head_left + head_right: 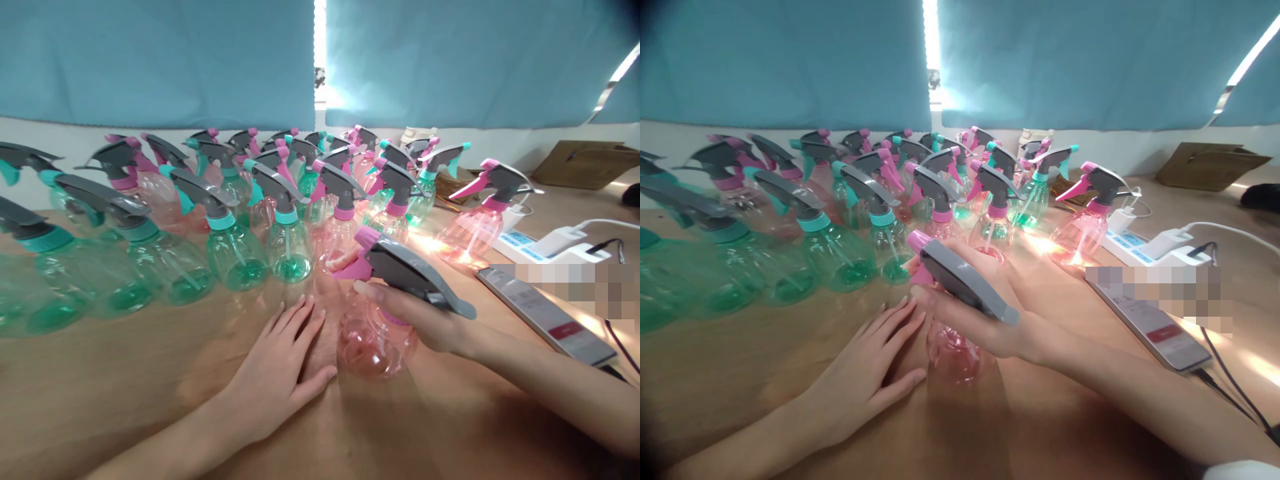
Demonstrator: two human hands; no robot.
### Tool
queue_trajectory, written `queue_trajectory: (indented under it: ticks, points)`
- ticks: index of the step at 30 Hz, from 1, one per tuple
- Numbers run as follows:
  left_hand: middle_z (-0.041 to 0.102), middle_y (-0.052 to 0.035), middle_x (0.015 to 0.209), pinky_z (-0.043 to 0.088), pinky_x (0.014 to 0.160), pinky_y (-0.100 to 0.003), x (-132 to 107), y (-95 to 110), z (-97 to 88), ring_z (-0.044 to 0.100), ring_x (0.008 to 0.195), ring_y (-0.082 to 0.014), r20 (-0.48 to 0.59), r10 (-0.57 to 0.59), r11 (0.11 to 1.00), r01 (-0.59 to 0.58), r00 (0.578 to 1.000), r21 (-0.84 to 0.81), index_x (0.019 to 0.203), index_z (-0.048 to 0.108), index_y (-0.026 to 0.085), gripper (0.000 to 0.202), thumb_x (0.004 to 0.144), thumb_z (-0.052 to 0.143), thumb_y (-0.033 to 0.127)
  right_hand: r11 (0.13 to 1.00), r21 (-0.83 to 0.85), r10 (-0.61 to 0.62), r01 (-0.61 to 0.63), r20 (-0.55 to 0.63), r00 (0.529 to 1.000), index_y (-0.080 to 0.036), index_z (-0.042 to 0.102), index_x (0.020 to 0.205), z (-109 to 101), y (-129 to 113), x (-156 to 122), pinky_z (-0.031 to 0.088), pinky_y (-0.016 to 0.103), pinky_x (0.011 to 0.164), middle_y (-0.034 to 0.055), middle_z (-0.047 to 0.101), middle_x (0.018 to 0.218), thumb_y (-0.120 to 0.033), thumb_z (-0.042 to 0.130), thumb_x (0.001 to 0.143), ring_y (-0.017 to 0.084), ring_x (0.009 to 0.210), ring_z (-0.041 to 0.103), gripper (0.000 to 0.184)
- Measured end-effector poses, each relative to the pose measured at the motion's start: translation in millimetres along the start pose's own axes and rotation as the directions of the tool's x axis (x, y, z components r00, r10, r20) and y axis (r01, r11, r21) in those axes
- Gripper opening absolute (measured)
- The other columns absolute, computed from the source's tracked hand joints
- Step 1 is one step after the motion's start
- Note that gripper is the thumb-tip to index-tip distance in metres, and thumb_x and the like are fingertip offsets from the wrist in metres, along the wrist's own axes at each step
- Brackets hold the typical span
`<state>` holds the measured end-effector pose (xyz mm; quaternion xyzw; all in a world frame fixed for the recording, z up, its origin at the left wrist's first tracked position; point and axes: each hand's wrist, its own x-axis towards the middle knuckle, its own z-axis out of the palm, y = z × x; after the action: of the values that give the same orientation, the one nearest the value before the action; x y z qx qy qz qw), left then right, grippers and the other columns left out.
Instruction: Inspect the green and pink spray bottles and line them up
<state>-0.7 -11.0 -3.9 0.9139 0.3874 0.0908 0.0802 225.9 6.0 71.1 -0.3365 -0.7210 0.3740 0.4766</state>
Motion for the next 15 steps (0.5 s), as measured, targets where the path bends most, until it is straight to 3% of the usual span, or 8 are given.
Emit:
queue_trajectory:
  ticks: [15]
  points:
    - [0.036, -0.0186, 0.156, 0.031, 0.114, -0.055, 0.1, 0.7, -0.5, 0.033, 0.143, -0.0351, 0.01, -0.002, 1.0, 0.002, 1.0, 0.004, 0.147, 0.041, 0.009, 0.068, 0.098, 0.047, 0.055, 0.996, -0.054, 0.067, -0.064, 0.057, 0.996, -0.022, 0.062, 0.083, -2.8, 1.4, 0.0, 0.052, 0.025, 0.069, -0.0003, 0.064, 0.087, -0.03, 0.061, 0.089, 0.013, 0.073, 0.06, 0.01]
